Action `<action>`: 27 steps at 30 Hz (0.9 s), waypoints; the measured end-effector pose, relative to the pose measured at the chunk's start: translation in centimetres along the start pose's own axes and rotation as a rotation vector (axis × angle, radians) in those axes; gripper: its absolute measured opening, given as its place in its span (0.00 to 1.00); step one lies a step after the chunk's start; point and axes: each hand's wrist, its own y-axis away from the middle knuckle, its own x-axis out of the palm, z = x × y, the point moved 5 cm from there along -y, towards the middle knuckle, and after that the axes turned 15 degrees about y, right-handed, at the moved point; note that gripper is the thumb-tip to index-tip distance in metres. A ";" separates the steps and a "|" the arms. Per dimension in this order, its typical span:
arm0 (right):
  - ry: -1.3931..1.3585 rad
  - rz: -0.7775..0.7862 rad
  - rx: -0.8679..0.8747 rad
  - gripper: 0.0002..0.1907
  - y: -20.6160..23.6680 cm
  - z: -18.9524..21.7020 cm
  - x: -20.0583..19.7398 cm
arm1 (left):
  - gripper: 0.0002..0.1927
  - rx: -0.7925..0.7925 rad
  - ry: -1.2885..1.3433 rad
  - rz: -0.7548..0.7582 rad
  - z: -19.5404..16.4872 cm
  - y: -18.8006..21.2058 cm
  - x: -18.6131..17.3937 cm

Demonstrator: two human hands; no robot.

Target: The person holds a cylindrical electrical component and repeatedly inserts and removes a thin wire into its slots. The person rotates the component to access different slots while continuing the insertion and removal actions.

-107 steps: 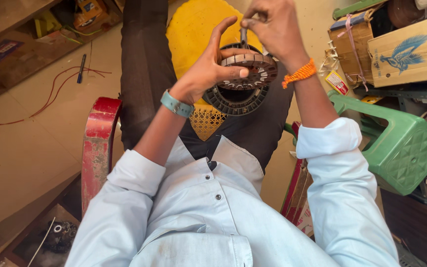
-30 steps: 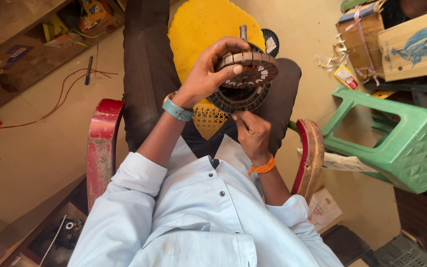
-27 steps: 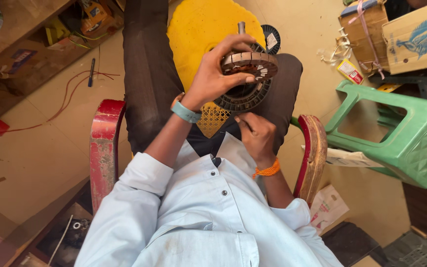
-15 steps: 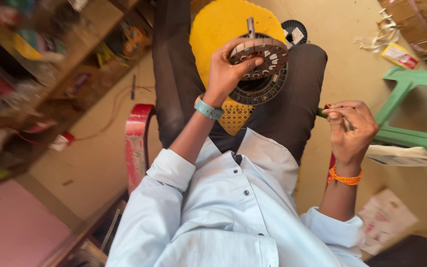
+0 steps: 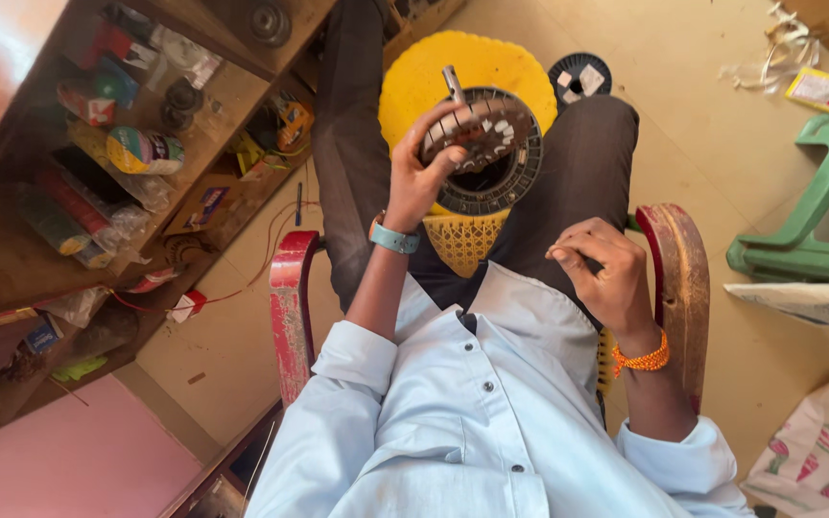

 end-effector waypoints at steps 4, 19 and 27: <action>-0.003 0.016 0.015 0.11 -0.1 0.0 0.0 | 0.25 0.036 0.038 -0.087 -0.5 -0.6 -0.2; -0.124 0.018 0.218 0.06 1.1 -1.9 -1.1 | 0.07 0.332 -0.413 -0.320 -4.3 2.0 1.0; -0.955 -0.273 -0.097 0.14 -1.7 4.1 -12.0 | 0.06 0.704 -0.412 -0.001 -20.5 3.6 3.4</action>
